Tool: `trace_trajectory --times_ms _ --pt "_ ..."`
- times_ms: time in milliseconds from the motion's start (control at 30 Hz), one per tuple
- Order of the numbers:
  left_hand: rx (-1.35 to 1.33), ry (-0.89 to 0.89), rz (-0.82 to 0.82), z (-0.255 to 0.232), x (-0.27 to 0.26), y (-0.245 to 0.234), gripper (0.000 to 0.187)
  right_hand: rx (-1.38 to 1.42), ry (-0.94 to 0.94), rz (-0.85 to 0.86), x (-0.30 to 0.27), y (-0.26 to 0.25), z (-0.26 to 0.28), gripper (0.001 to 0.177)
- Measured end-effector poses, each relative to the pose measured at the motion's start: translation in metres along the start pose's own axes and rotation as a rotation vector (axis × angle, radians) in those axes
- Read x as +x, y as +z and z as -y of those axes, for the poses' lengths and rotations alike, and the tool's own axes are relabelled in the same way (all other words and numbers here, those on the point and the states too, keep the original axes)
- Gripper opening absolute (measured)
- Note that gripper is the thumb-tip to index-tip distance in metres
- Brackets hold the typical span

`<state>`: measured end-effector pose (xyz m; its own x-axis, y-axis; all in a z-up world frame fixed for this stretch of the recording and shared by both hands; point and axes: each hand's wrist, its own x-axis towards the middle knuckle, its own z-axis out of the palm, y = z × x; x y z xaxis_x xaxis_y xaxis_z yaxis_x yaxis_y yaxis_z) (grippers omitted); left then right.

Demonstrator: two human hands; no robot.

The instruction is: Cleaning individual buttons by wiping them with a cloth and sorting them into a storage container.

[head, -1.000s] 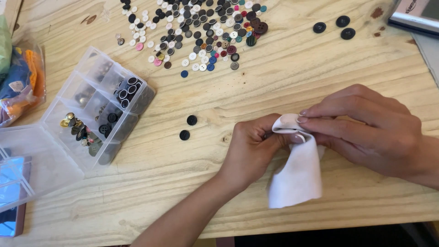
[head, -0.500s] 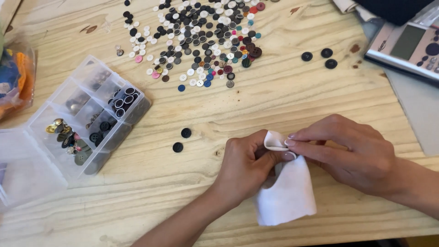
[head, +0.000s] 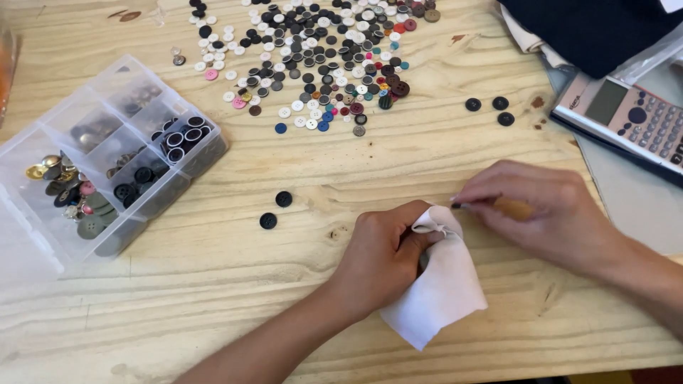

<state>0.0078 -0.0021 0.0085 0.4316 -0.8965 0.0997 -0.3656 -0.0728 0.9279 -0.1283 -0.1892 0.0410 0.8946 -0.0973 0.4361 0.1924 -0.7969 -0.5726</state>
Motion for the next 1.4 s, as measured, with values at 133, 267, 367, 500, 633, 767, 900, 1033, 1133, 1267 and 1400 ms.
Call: trace_trajectory --times_ms 133,267,367,500,633,767,900,1033,1133,1267,1400 --pt "-0.352 -0.127 0.011 0.003 0.002 0.0 0.008 -0.14 0.358 0.005 0.039 -0.023 -0.024 0.011" --pt "-0.652 -0.159 0.039 0.01 0.005 0.0 0.023 -0.483 0.453 0.067 0.062 -0.033 -0.062 0.011" --pt "-0.704 -0.114 0.058 0.012 0.006 -0.002 0.025 -0.692 0.194 0.085 0.06 -0.029 -0.095 0.018" --pt "-0.705 -0.134 0.058 0.006 0.006 -0.006 0.028 -0.908 0.125 0.102 0.061 -0.026 -0.101 0.028" --pt "-0.725 -0.15 0.037 0.0 0.007 -0.01 0.043 -0.642 0.099 0.014 0.072 -0.029 -0.037 0.012" --pt "-0.771 -0.133 -0.067 -0.002 0.012 -0.018 0.087 0.071 0.601 0.328 0.079 -0.021 0.016 0.036" --pt "-0.733 -0.015 -0.197 0.0 0.017 -0.031 0.091 0.263 0.536 0.262 0.06 0.0 0.015 0.012" --pt "-0.773 -0.027 -0.221 -0.001 0.015 -0.034 0.074 0.381 0.571 0.041 0.06 -0.007 0.03 0.009" --pt "-0.859 -0.095 -0.136 -0.012 0.009 -0.04 0.074 0.366 0.55 -0.068 0.059 -0.013 0.035 0.015" --pt "-0.814 -0.203 0.071 -0.031 0.005 -0.045 0.086 0.369 0.443 -0.152 0.056 -0.017 0.024 0.019" --pt "-0.852 -0.152 0.093 0.0 0.009 -0.025 0.05 0.332 0.533 0.013 0.057 -0.018 0.015 0.036"
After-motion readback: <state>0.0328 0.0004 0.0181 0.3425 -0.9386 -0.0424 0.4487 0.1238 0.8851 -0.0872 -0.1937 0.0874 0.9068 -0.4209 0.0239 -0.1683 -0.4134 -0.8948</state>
